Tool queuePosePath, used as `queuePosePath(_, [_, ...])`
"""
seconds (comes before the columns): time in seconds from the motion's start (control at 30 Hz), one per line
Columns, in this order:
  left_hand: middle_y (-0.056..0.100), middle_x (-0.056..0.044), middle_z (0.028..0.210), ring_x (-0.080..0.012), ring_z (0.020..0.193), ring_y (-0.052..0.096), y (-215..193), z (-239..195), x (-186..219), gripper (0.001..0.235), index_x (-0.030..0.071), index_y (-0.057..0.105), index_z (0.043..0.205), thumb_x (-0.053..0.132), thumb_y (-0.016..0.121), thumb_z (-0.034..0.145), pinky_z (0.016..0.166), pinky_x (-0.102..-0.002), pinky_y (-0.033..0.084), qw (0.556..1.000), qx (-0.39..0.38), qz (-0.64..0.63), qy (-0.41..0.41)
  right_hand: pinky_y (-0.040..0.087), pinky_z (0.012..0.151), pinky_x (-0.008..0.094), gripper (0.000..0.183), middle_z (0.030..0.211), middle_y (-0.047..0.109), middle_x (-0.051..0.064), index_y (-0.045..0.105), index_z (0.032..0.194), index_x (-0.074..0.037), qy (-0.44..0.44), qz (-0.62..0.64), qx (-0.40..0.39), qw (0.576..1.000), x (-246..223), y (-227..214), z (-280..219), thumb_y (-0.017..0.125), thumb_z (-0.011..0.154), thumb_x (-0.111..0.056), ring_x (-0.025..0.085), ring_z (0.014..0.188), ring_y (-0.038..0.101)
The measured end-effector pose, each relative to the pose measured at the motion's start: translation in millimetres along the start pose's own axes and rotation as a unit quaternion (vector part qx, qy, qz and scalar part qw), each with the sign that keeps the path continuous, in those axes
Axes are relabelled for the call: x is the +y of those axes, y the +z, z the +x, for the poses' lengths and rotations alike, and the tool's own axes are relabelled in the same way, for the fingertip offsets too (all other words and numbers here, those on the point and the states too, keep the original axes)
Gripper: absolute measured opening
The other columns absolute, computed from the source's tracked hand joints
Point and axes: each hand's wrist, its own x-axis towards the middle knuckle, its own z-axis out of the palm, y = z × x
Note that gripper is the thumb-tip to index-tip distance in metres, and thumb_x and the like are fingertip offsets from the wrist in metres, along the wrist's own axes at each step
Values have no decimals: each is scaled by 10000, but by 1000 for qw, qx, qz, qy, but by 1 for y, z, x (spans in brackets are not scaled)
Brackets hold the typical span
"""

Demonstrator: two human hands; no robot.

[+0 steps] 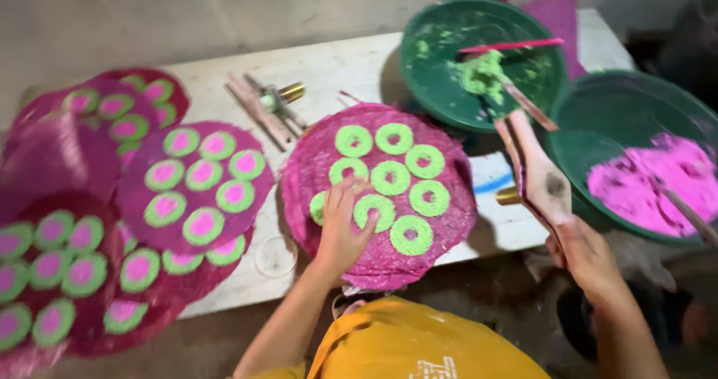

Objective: The person decorates pink circular bases by pressing green dough patterns onto them using a handheld mold and adding small white rings.

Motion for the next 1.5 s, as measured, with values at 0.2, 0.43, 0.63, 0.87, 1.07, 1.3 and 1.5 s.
queuePosePath(0.2, [522,-111,1526,-243,1469,442,6,77,-24,612,50,487,1485,327,687,978,1243,-412,319,794,-2,-596,-119,388,495,321,662,674,589,82,640,912,-10,76,21,-304,949,-111,103,70,288,1076,-546,167,547,494])
queuePosePath(0.43, [473,40,685,-136,657,499,5,97,-96,328,179,508,852,417,670,1009,787,-369,483,585,223,-763,-161,403,497,354,652,598,536,69,632,818,-44,42,-169,-441,880,-193,215,94,287,1049,-547,190,515,490])
queuePosePath(0.63, [400,72,634,-104,589,443,6,90,-140,323,196,464,776,373,645,977,706,-325,441,538,263,-777,-191,476,692,452,648,657,618,150,665,871,-19,-141,-333,-293,885,-188,255,84,314,1033,-540,310,651,617])
queuePosePath(0.87, [364,88,599,-94,537,410,9,79,-147,286,203,440,756,302,604,968,643,-320,427,537,268,-767,-224,520,738,500,682,698,647,237,674,911,15,-105,-337,-308,883,-179,265,75,297,1065,-532,399,696,663])
queuePosePath(1.07, [354,84,568,-103,502,393,23,92,-139,293,202,432,738,305,602,953,597,-330,419,549,309,-742,-229,497,731,518,688,656,629,216,709,868,0,-114,-398,-260,872,-179,257,86,325,1049,-542,387,668,646])
queuePosePath(1.3, [554,38,755,-116,673,538,5,86,-145,263,148,550,922,384,649,983,712,-337,476,701,200,-633,-262,477,608,428,644,621,573,103,660,910,-20,-72,-279,-285,914,-162,256,83,302,1063,-533,257,585,570])
queuePosePath(1.5, [635,-76,1110,-89,806,502,6,13,-169,692,125,593,1454,669,351,1101,727,-325,351,839,4,-337,-427,440,557,335,594,618,535,31,623,892,-27,-79,-169,-299,936,-143,244,87,326,1074,-509,144,570,513])
